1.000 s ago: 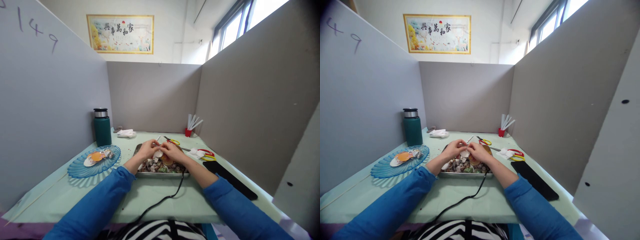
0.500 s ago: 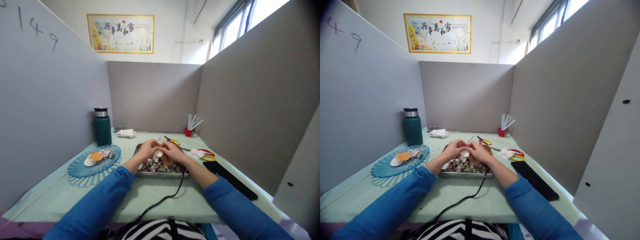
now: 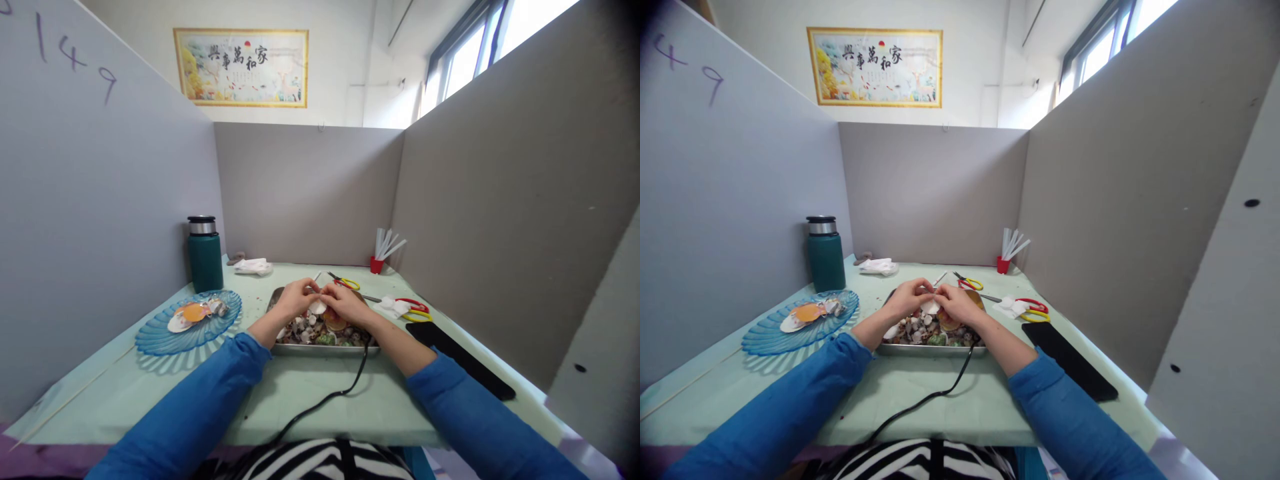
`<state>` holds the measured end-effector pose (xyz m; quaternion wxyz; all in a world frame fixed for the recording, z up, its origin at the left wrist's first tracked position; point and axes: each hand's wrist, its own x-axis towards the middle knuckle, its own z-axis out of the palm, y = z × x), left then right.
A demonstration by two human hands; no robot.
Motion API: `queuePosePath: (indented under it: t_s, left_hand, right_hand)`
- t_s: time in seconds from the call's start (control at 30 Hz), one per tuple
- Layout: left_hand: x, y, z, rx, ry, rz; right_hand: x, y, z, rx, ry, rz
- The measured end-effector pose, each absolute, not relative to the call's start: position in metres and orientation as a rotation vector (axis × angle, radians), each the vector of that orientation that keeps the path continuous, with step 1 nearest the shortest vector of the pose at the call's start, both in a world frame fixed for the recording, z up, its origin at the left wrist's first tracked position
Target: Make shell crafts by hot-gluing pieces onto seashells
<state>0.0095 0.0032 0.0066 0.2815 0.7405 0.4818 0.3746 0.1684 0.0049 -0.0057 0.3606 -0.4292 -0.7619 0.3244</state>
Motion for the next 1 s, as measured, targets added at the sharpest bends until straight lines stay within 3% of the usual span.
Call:
queuePosePath:
  t_s: [1.0]
  left_hand:
    - [0.0088,0.0081,0.0035,1.911,1.190,1.088]
  right_hand:
    - [0.1713,0.0105,-0.0093,-0.955,-1.883,0.757]
